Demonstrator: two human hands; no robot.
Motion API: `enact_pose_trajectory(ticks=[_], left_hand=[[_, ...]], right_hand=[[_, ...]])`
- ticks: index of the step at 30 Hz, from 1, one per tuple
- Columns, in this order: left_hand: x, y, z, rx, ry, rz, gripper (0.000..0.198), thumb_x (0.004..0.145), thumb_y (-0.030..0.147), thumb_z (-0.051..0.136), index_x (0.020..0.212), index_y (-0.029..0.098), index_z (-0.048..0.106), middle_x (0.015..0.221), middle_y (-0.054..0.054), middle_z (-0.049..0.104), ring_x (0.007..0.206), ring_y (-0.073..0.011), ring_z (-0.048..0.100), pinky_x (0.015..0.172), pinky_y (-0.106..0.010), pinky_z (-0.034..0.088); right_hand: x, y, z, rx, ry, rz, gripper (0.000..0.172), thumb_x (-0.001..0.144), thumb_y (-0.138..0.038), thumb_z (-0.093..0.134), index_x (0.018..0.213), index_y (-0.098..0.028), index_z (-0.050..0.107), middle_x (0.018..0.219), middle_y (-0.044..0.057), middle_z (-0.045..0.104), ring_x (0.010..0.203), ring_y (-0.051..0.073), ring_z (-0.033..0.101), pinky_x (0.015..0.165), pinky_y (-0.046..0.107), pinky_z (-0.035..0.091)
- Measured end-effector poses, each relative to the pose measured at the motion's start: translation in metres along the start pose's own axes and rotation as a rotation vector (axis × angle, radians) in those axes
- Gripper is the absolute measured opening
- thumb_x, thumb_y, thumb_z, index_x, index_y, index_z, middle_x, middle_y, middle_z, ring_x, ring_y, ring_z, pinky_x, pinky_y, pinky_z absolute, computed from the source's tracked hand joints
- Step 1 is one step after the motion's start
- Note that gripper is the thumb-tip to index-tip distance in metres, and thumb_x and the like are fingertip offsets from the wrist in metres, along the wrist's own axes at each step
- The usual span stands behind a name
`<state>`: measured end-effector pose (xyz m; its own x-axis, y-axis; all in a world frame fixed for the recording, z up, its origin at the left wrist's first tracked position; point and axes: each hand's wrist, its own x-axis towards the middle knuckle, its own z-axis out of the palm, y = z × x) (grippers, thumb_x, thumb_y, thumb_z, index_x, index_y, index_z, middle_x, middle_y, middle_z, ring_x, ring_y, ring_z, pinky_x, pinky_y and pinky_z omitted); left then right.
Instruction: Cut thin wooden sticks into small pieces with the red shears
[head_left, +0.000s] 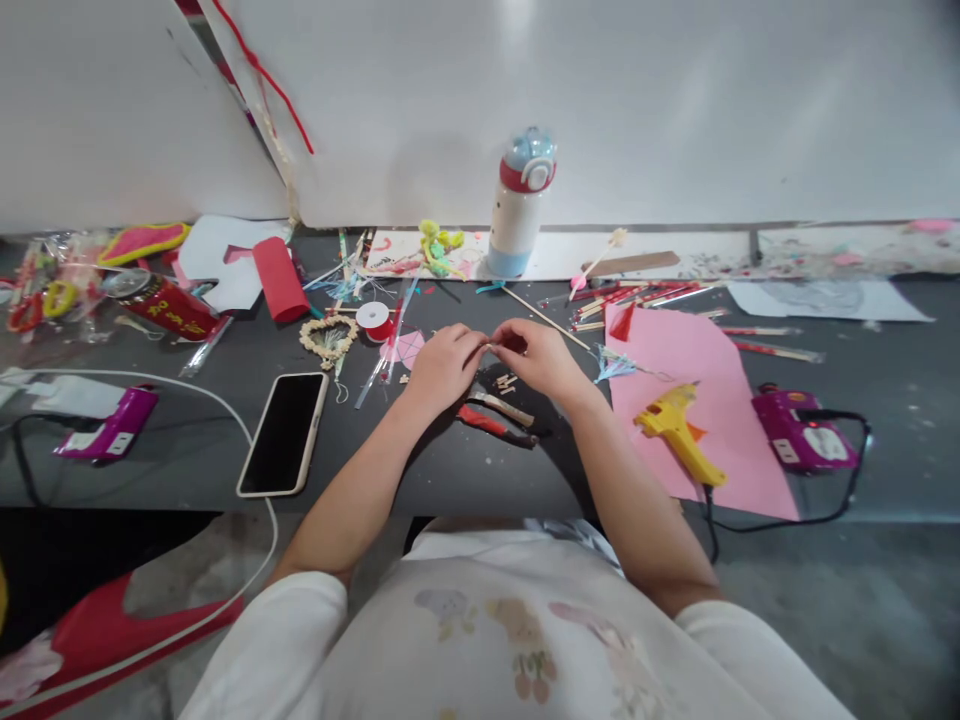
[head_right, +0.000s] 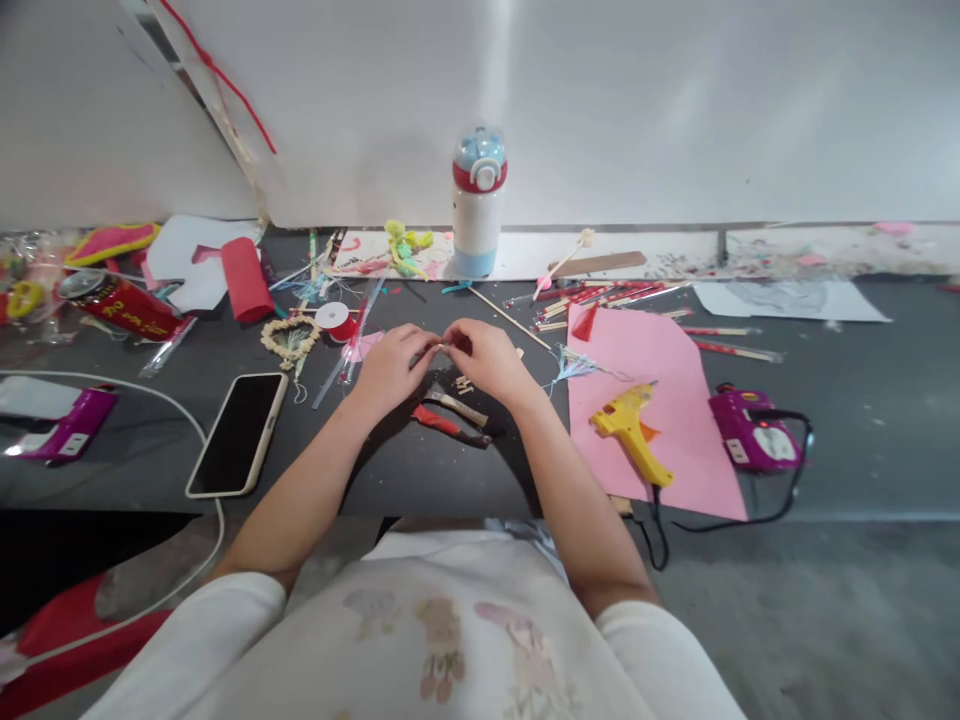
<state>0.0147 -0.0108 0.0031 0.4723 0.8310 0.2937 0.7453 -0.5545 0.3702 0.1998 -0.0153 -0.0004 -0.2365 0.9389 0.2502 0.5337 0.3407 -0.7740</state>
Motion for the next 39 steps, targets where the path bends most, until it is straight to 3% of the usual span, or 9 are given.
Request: enact_pose_trajectory(ticks=[6, 10, 17, 29, 39], left_hand=[[-0.001, 0.002, -0.004, -0.018, 0.125, 0.008, 0.023, 0.098, 0.031, 0.05, 0.102, 0.021, 0.07, 0.09, -0.005, 0.068, 0.091, -0.0187, 0.063, 0.084, -0.031, 0.049], [-0.001, 0.003, -0.003, -0.032, 0.137, 0.007, 0.02, 0.096, 0.028, 0.053, 0.102, 0.02, 0.071, 0.09, -0.005, 0.07, 0.09, -0.0176, 0.064, 0.083, -0.03, 0.05], [0.0, 0.005, -0.002, -0.053, 0.125, -0.004, 0.019, 0.095, 0.027, 0.054, 0.102, 0.021, 0.07, 0.09, -0.005, 0.071, 0.088, -0.0174, 0.065, 0.083, -0.03, 0.051], [0.001, 0.003, 0.001, -0.107, 0.116, -0.034, 0.017, 0.086, 0.021, 0.064, 0.102, 0.021, 0.069, 0.083, -0.002, 0.069, 0.077, -0.015, 0.063, 0.077, -0.028, 0.051], [0.001, 0.002, -0.003, -0.056, 0.122, 0.0, 0.017, 0.094, 0.031, 0.055, 0.093, 0.021, 0.069, 0.086, -0.004, 0.069, 0.08, -0.0159, 0.062, 0.075, -0.028, 0.05]], right_hand=[[-0.007, 0.018, -0.001, 0.338, 0.118, 0.184, 0.026, 0.09, -0.038, 0.054, 0.094, -0.016, 0.067, 0.077, 0.004, 0.068, 0.067, 0.015, 0.061, 0.065, 0.029, 0.048], [-0.008, 0.02, -0.004, 0.483, 0.107, 0.249, 0.029, 0.088, -0.042, 0.055, 0.091, -0.016, 0.067, 0.072, 0.002, 0.065, 0.061, 0.012, 0.057, 0.06, 0.027, 0.045], [-0.008, 0.011, -0.007, 0.457, 0.01, 0.247, 0.023, 0.082, -0.038, 0.062, 0.083, -0.016, 0.065, 0.07, 0.0, 0.064, 0.059, 0.01, 0.054, 0.061, 0.026, 0.046], [-0.008, 0.013, -0.005, 0.443, 0.021, 0.242, 0.018, 0.082, -0.031, 0.063, 0.088, -0.015, 0.066, 0.071, 0.0, 0.064, 0.059, 0.011, 0.054, 0.061, 0.026, 0.047], [-0.009, 0.016, -0.003, 0.33, 0.037, 0.247, 0.018, 0.085, -0.03, 0.059, 0.092, -0.015, 0.067, 0.077, 0.003, 0.067, 0.063, 0.013, 0.057, 0.063, 0.027, 0.045]])
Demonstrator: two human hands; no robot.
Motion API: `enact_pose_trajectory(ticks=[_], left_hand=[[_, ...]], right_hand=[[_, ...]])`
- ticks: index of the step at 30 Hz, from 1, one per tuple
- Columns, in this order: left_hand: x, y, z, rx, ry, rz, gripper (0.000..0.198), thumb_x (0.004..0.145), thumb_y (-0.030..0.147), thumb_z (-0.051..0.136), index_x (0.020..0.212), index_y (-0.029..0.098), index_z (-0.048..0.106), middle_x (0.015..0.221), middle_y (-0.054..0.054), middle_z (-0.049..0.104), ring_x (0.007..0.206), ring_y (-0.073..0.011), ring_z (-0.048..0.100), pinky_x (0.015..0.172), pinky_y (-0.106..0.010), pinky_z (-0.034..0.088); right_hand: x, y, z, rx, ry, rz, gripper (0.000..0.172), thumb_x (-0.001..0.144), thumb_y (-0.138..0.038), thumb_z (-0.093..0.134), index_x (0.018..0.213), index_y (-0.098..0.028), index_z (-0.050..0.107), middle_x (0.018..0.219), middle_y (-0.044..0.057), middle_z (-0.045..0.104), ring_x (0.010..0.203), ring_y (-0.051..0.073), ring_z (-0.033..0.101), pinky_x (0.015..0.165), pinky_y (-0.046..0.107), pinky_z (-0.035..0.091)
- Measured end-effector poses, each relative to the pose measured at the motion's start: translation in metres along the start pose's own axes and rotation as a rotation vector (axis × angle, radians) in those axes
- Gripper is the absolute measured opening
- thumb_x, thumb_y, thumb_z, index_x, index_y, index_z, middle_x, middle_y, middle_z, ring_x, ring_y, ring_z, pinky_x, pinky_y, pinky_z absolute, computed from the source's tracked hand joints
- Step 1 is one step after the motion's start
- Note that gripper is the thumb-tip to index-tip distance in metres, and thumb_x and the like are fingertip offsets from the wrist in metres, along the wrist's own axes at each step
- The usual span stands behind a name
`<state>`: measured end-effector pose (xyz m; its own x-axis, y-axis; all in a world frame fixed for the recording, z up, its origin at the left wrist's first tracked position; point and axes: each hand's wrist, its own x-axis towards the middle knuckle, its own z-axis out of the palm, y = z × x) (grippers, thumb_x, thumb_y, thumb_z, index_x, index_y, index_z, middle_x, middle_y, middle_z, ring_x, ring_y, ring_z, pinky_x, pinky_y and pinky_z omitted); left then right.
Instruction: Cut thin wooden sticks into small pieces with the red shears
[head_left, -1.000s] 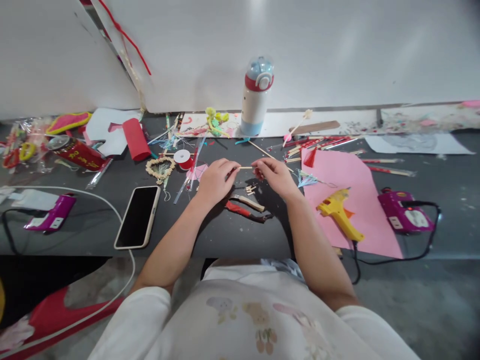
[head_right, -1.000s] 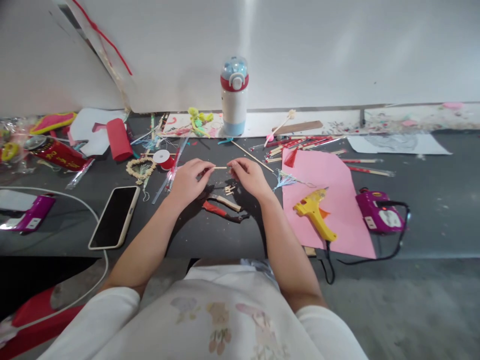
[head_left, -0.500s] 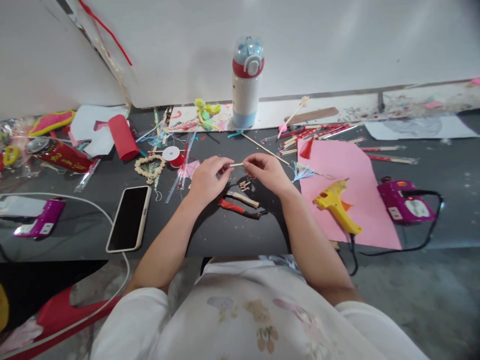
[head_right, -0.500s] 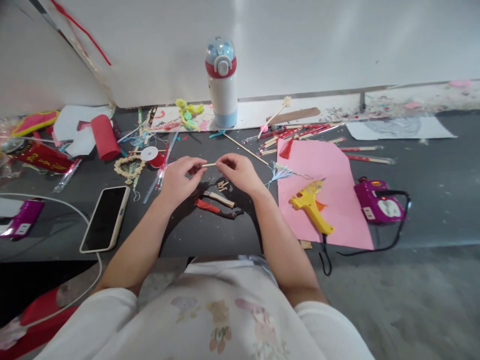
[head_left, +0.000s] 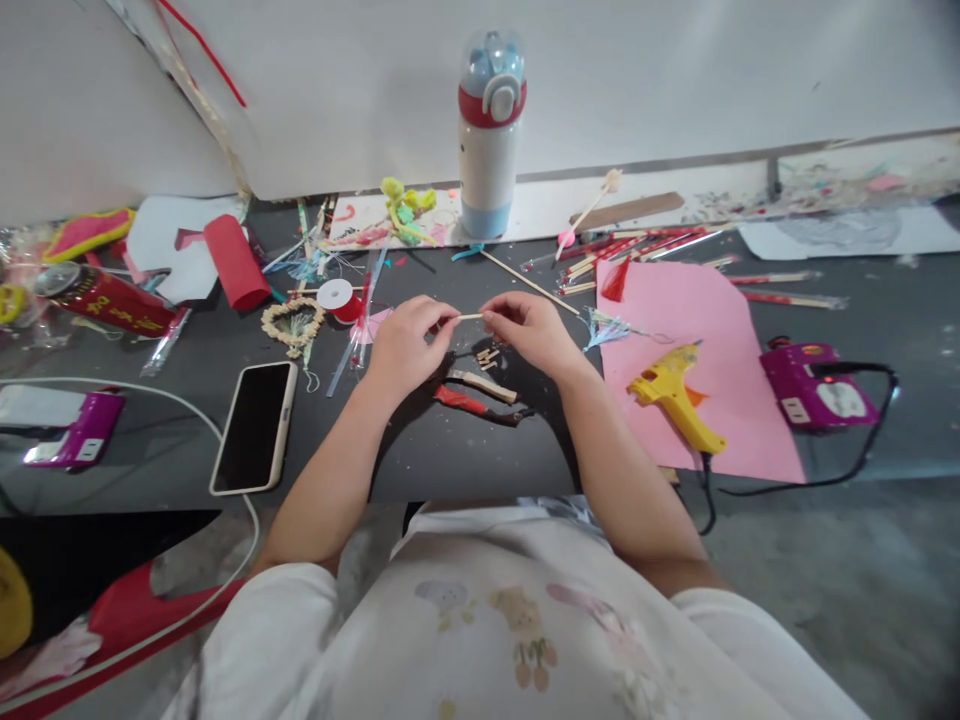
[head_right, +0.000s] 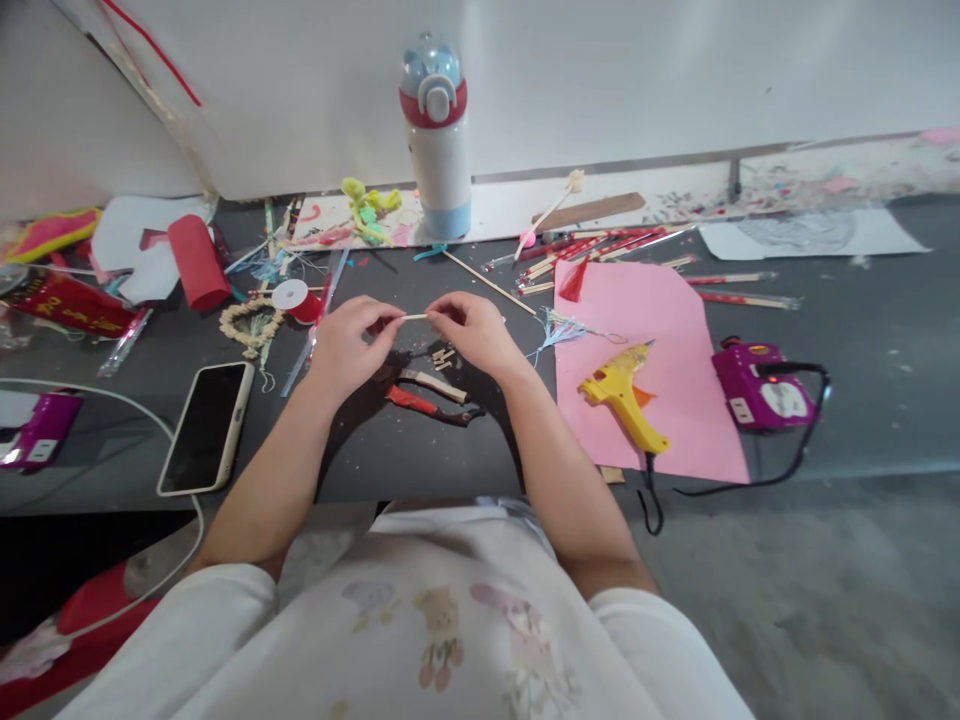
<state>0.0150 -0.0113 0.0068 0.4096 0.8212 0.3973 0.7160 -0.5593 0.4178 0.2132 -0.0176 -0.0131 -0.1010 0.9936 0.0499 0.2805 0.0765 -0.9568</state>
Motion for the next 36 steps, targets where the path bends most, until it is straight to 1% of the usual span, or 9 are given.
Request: enact_pose_trajectory(ticks=[4, 7, 9, 13, 19, 25, 30, 33, 36], left_hand=[[0.001, -0.011, -0.002, 0.086, 0.114, -0.116, 0.012, 0.091, 0.029, 0.058, 0.088, 0.022, 0.068, 0.083, -0.003, 0.069, 0.077, -0.0161, 0.062, 0.073, -0.029, 0.048], [0.003, -0.02, -0.005, 0.134, 0.197, -0.188, 0.01, 0.088, 0.028, 0.06, 0.085, 0.022, 0.067, 0.08, -0.002, 0.068, 0.072, -0.0154, 0.06, 0.071, -0.028, 0.047], [0.004, -0.023, -0.006, 0.142, 0.229, -0.204, 0.009, 0.087, 0.027, 0.06, 0.083, 0.022, 0.066, 0.078, -0.002, 0.068, 0.07, -0.015, 0.059, 0.07, -0.028, 0.046], [0.004, -0.025, -0.005, 0.149, 0.239, -0.223, 0.008, 0.086, 0.025, 0.06, 0.082, 0.022, 0.066, 0.077, -0.002, 0.068, 0.069, -0.0152, 0.059, 0.069, -0.028, 0.046], [0.005, -0.026, -0.004, 0.15, 0.252, -0.227, 0.009, 0.086, 0.026, 0.059, 0.082, 0.022, 0.067, 0.077, -0.002, 0.068, 0.069, -0.0151, 0.059, 0.068, -0.028, 0.046], [0.005, -0.026, -0.004, 0.14, 0.248, -0.242, 0.007, 0.084, 0.023, 0.06, 0.083, 0.022, 0.067, 0.076, -0.002, 0.067, 0.072, -0.0154, 0.058, 0.07, -0.028, 0.045], [0.005, -0.022, -0.003, 0.13, 0.251, -0.234, 0.008, 0.086, 0.024, 0.06, 0.084, 0.021, 0.067, 0.077, -0.002, 0.066, 0.072, -0.0146, 0.058, 0.071, -0.028, 0.046], [0.005, -0.017, -0.006, 0.112, 0.296, -0.203, 0.01, 0.089, 0.026, 0.058, 0.088, 0.021, 0.066, 0.079, -0.002, 0.066, 0.071, -0.0138, 0.058, 0.072, -0.027, 0.046], [0.003, -0.012, -0.009, 0.105, 0.367, -0.135, 0.015, 0.094, 0.03, 0.052, 0.093, 0.022, 0.065, 0.079, -0.002, 0.064, 0.071, -0.0134, 0.057, 0.073, -0.028, 0.047]], right_hand=[[-0.007, -0.006, -0.001, -0.343, 0.026, -0.048, 0.024, 0.087, -0.038, 0.061, 0.088, -0.015, 0.067, 0.075, 0.004, 0.067, 0.067, 0.015, 0.057, 0.064, 0.028, 0.039], [-0.017, -0.017, 0.002, -0.596, -0.168, -0.139, 0.024, 0.088, -0.038, 0.061, 0.08, -0.016, 0.066, 0.075, 0.005, 0.067, 0.069, 0.016, 0.055, 0.065, 0.028, 0.034], [-0.024, -0.024, 0.006, -0.678, -0.271, -0.191, 0.022, 0.087, -0.037, 0.063, 0.079, -0.016, 0.066, 0.078, 0.005, 0.068, 0.071, 0.016, 0.056, 0.065, 0.028, 0.033], [-0.031, -0.032, 0.013, -0.788, -0.408, -0.221, 0.024, 0.087, -0.041, 0.066, 0.086, -0.017, 0.07, 0.085, 0.007, 0.07, 0.078, 0.019, 0.059, 0.066, 0.029, 0.032], [-0.037, -0.039, 0.02, -0.934, -0.445, -0.198, 0.035, 0.084, -0.052, 0.067, 0.082, -0.018, 0.074, 0.09, 0.011, 0.071, 0.082, 0.024, 0.065, 0.062, 0.032, 0.035], [-0.046, -0.046, 0.03, -1.072, -0.522, -0.185, 0.034, 0.079, -0.046, 0.074, 0.093, -0.015, 0.076, 0.095, 0.017, 0.074, 0.089, 0.032, 0.069, 0.064, 0.036, 0.046], [-0.05, -0.051, 0.034, -1.093, -0.525, -0.182, 0.024, 0.083, -0.027, 0.065, 0.098, -0.012, 0.076, 0.096, 0.02, 0.074, 0.094, 0.036, 0.07, 0.066, 0.038, 0.049], [-0.051, -0.05, 0.034, -1.073, -0.53, -0.214, 0.024, 0.083, -0.022, 0.058, 0.096, -0.012, 0.076, 0.094, 0.02, 0.074, 0.093, 0.035, 0.07, 0.066, 0.037, 0.048], [-0.048, -0.049, 0.032, -1.027, -0.518, -0.23, 0.026, 0.085, -0.025, 0.055, 0.094, -0.012, 0.075, 0.094, 0.019, 0.073, 0.088, 0.032, 0.07, 0.065, 0.036, 0.046]])
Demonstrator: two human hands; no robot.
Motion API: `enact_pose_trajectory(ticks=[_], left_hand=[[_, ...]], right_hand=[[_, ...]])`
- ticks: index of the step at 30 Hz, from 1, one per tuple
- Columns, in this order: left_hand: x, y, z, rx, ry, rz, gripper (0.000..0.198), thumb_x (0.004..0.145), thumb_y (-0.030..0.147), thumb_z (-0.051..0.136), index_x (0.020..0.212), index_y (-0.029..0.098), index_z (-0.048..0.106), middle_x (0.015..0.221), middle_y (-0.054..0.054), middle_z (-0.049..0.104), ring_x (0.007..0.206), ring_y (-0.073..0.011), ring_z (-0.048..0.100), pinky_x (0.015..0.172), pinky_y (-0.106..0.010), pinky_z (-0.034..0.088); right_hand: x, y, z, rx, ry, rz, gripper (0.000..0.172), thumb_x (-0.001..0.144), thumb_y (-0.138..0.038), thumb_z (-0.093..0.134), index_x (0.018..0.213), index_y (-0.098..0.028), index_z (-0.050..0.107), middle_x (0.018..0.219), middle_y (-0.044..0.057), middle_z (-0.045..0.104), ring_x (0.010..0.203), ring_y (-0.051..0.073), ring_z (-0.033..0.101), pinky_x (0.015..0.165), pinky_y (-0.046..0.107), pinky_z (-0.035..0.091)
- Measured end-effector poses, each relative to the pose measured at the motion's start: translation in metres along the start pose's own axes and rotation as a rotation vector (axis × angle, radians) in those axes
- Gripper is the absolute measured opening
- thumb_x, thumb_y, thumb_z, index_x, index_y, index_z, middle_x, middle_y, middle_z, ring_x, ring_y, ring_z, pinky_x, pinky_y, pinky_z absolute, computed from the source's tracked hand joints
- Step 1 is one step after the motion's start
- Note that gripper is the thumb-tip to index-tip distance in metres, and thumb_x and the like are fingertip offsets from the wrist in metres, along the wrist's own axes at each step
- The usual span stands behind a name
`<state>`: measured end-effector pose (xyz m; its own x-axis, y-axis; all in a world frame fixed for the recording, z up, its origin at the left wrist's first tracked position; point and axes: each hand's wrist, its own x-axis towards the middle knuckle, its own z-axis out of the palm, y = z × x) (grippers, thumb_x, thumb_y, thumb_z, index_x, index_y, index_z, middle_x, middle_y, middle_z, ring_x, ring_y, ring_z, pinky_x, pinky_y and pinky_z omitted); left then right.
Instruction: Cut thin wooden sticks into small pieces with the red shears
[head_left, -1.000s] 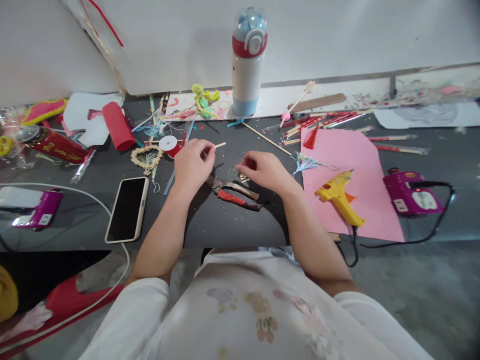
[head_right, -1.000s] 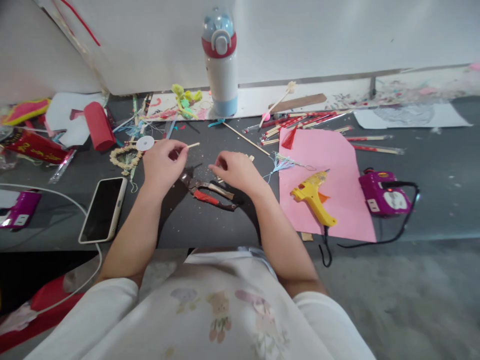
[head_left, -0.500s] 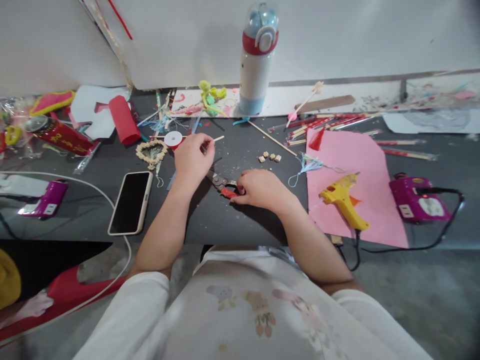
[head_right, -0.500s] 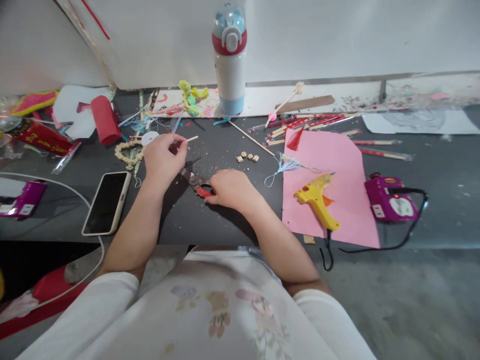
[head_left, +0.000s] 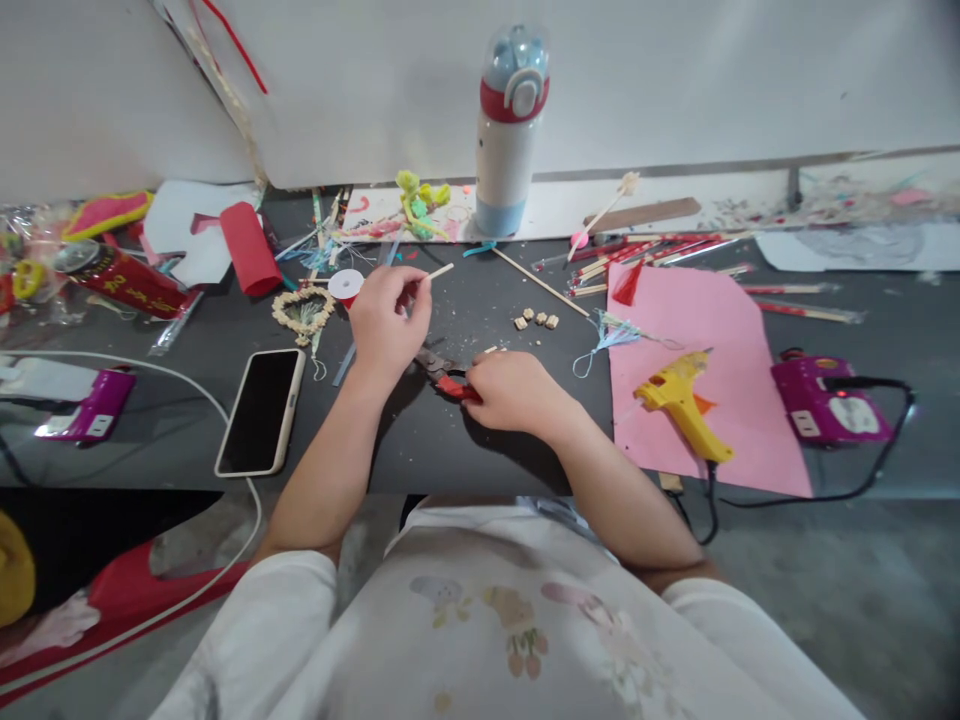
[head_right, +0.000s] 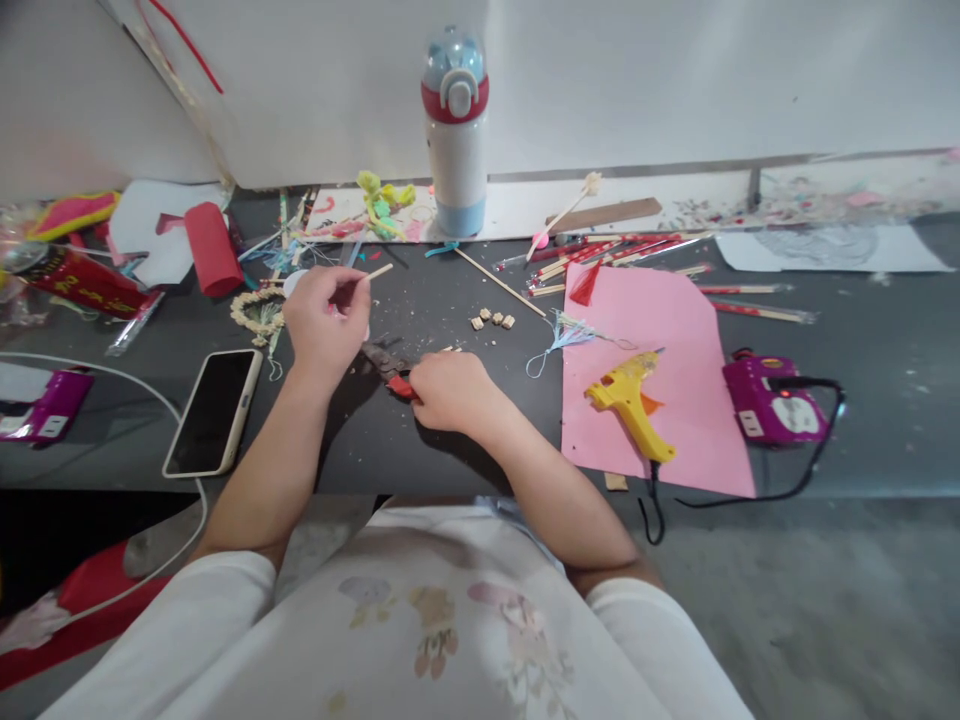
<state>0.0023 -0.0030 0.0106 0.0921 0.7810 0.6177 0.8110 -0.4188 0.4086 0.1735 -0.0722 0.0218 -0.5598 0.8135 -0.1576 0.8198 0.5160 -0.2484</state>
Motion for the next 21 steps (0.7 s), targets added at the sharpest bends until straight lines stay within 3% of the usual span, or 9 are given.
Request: enact_pose_trajectory(ticks=[5, 9, 12, 17, 21], left_hand=[[-0.005, 0.004, -0.004, -0.042, 0.154, 0.081, 0.026, 0.098, 0.039, 0.046, 0.093, 0.021, 0.064, 0.076, -0.002, 0.06, 0.069, -0.0126, 0.055, 0.074, -0.029, 0.048], [-0.007, 0.005, -0.002, -0.15, 0.261, 0.11, 0.029, 0.098, 0.042, 0.045, 0.088, 0.021, 0.062, 0.074, -0.002, 0.058, 0.064, -0.0116, 0.052, 0.065, -0.027, 0.045], [-0.005, 0.001, 0.003, -0.244, 0.335, 0.063, 0.028, 0.096, 0.044, 0.048, 0.084, 0.02, 0.059, 0.07, 0.0, 0.055, 0.061, -0.0112, 0.049, 0.059, -0.026, 0.041], [0.0, -0.009, 0.011, -0.332, 0.294, -0.144, 0.027, 0.093, 0.046, 0.055, 0.083, 0.02, 0.057, 0.07, 0.001, 0.055, 0.06, -0.0108, 0.049, 0.059, -0.026, 0.041], [0.001, -0.014, 0.015, -0.418, 0.211, -0.276, 0.024, 0.091, 0.043, 0.058, 0.083, 0.02, 0.057, 0.072, 0.001, 0.058, 0.064, -0.0114, 0.054, 0.062, -0.025, 0.043]], right_hand=[[0.006, 0.016, -0.001, 0.222, 0.092, 0.067, 0.023, 0.084, -0.033, 0.058, 0.08, -0.016, 0.072, 0.086, 0.011, 0.072, 0.076, 0.022, 0.064, 0.062, 0.031, 0.037], [0.012, 0.035, 0.002, 0.623, 0.223, 0.146, 0.028, 0.083, -0.039, 0.058, 0.067, -0.016, 0.064, 0.067, 0.003, 0.062, 0.065, 0.015, 0.053, 0.06, 0.029, 0.033], [0.016, 0.046, 0.005, 0.965, 0.261, 0.212, 0.031, 0.082, -0.045, 0.059, 0.07, -0.016, 0.064, 0.064, 0.0, 0.058, 0.06, 0.013, 0.048, 0.058, 0.028, 0.033], [0.018, 0.053, 0.009, 1.383, 0.325, 0.28, 0.034, 0.078, -0.052, 0.065, 0.075, -0.018, 0.063, 0.062, -0.002, 0.055, 0.054, 0.011, 0.045, 0.052, 0.026, 0.03], [0.019, 0.051, 0.009, 1.47, 0.366, 0.253, 0.036, 0.076, -0.055, 0.067, 0.073, -0.019, 0.06, 0.058, -0.003, 0.05, 0.051, 0.01, 0.042, 0.048, 0.025, 0.026]])
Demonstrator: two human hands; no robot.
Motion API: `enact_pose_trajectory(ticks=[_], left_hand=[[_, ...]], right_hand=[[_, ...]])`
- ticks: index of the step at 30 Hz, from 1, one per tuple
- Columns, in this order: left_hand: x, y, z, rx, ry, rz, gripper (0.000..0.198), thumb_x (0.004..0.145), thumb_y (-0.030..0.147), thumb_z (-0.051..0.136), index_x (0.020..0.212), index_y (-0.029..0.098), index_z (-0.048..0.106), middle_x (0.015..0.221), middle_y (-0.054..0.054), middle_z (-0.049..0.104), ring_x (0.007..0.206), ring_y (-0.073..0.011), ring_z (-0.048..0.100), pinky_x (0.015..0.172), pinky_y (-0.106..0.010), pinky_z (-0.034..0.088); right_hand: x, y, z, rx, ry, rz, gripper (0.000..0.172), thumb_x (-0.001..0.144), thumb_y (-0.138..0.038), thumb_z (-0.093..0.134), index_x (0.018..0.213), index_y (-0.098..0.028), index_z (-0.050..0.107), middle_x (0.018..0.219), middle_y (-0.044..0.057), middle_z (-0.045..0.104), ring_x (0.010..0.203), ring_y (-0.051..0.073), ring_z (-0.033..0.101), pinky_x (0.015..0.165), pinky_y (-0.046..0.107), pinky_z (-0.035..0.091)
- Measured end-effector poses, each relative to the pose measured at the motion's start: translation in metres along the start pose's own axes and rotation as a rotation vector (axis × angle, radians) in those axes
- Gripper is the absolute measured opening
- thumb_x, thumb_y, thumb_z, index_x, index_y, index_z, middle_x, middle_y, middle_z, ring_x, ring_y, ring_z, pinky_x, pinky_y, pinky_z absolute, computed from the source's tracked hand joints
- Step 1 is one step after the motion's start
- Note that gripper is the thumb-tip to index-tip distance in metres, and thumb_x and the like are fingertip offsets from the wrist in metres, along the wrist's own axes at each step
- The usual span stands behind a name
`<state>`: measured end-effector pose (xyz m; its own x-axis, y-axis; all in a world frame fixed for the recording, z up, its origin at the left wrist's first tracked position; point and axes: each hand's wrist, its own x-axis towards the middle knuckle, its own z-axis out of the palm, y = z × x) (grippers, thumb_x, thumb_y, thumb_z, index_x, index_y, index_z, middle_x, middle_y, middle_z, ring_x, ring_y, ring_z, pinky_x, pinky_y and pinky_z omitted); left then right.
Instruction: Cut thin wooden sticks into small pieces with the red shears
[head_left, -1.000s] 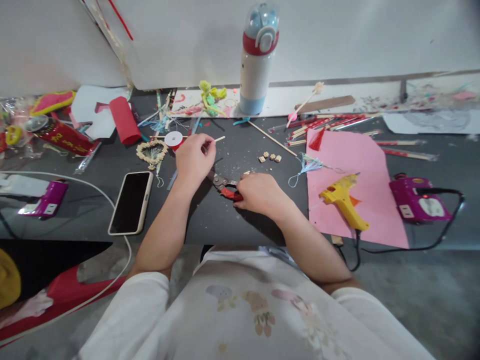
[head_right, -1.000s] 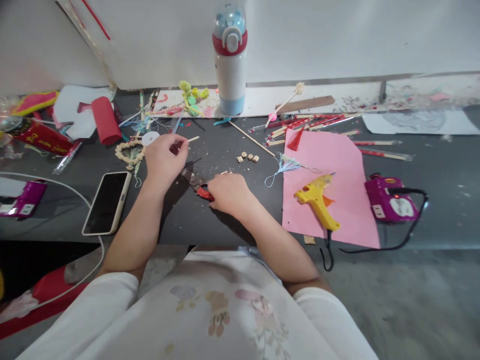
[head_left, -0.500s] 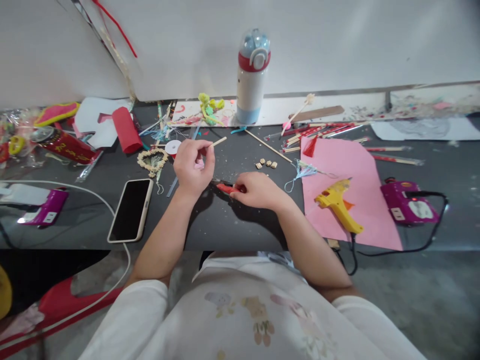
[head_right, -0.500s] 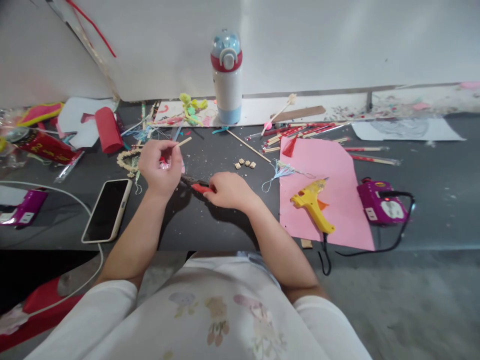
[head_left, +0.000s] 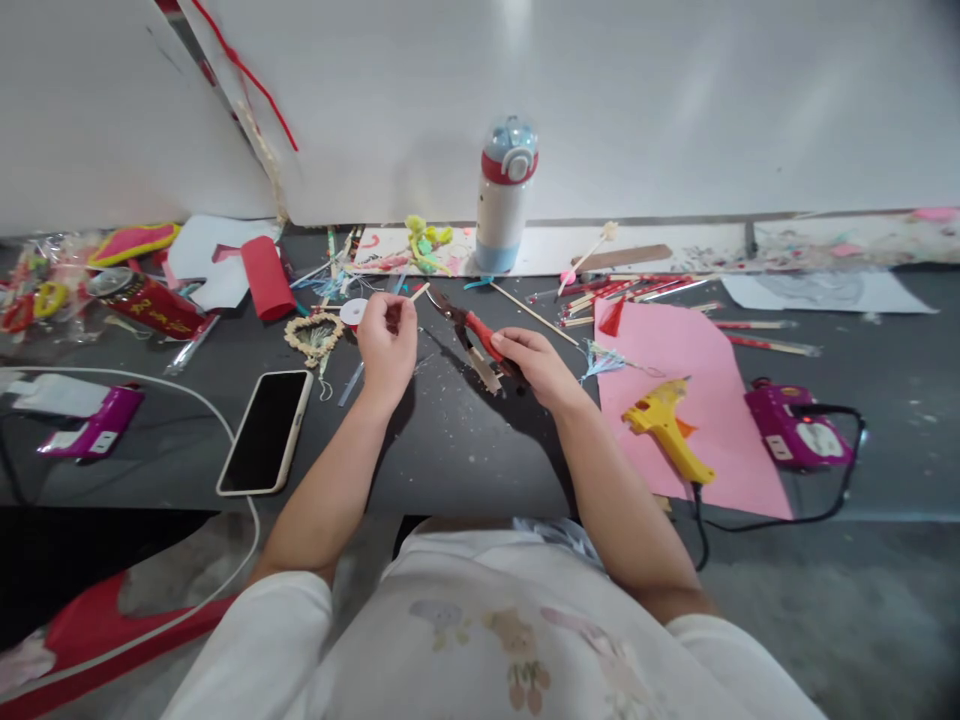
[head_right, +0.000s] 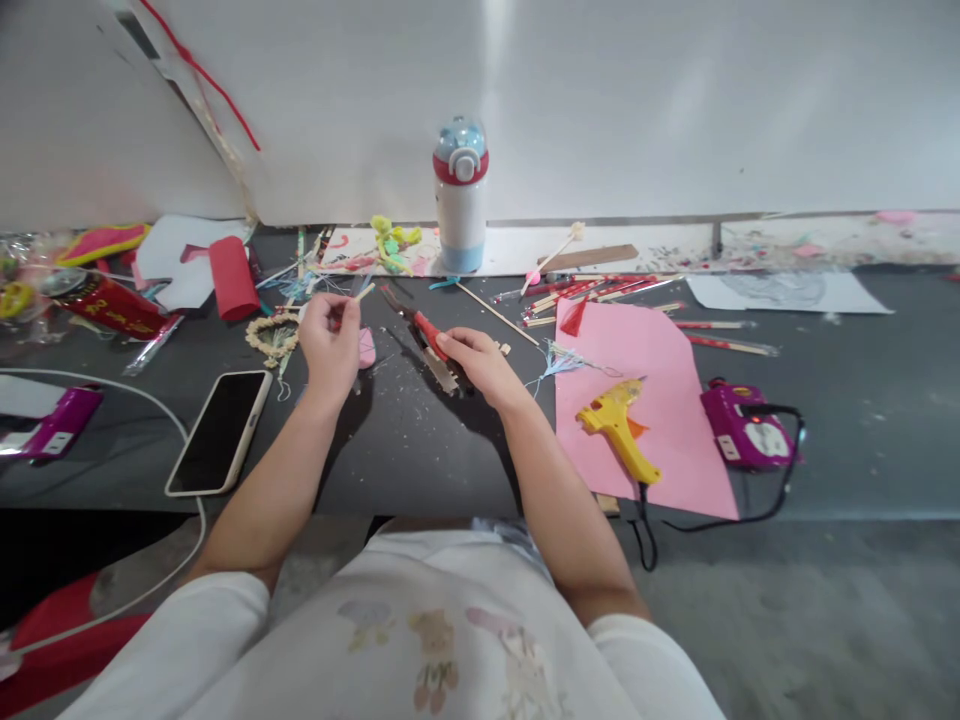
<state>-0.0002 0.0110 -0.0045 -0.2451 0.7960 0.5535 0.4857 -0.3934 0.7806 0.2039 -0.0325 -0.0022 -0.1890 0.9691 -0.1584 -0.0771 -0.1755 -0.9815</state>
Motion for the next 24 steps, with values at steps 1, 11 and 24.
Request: enact_pose_trajectory(ticks=[1, 11, 24], left_hand=[[0.0, -0.002, 0.001, -0.009, -0.018, -0.032, 0.022, 0.091, 0.041, 0.058, 0.084, 0.02, 0.058, 0.073, 0.001, 0.059, 0.065, -0.0116, 0.055, 0.062, -0.025, 0.044], [0.01, -0.01, 0.0, 0.107, -0.032, -0.242, 0.011, 0.088, 0.023, 0.062, 0.078, 0.02, 0.058, 0.071, 0.001, 0.062, 0.062, -0.0122, 0.053, 0.062, -0.026, 0.041], [0.009, -0.006, -0.003, 0.117, -0.164, -0.228, 0.009, 0.089, 0.025, 0.06, 0.081, 0.02, 0.059, 0.075, 0.0, 0.066, 0.066, -0.0135, 0.06, 0.064, -0.027, 0.047]], right_hand=[[0.0, -0.001, 0.001, 0.0, 0.001, -0.013, 0.037, 0.075, -0.055, 0.067, 0.072, -0.019, 0.06, 0.057, -0.003, 0.05, 0.05, 0.01, 0.041, 0.047, 0.025, 0.025], [-0.005, -0.007, 0.004, 0.0, -0.027, -0.061, 0.039, 0.075, -0.056, 0.068, 0.07, -0.019, 0.056, 0.057, -0.004, 0.046, 0.049, 0.009, 0.037, 0.047, 0.026, 0.02], [-0.004, 0.001, 0.004, -0.065, -0.081, -0.133, 0.035, 0.085, -0.052, 0.062, 0.076, -0.018, 0.059, 0.065, -0.004, 0.048, 0.057, 0.01, 0.038, 0.055, 0.027, 0.024]])
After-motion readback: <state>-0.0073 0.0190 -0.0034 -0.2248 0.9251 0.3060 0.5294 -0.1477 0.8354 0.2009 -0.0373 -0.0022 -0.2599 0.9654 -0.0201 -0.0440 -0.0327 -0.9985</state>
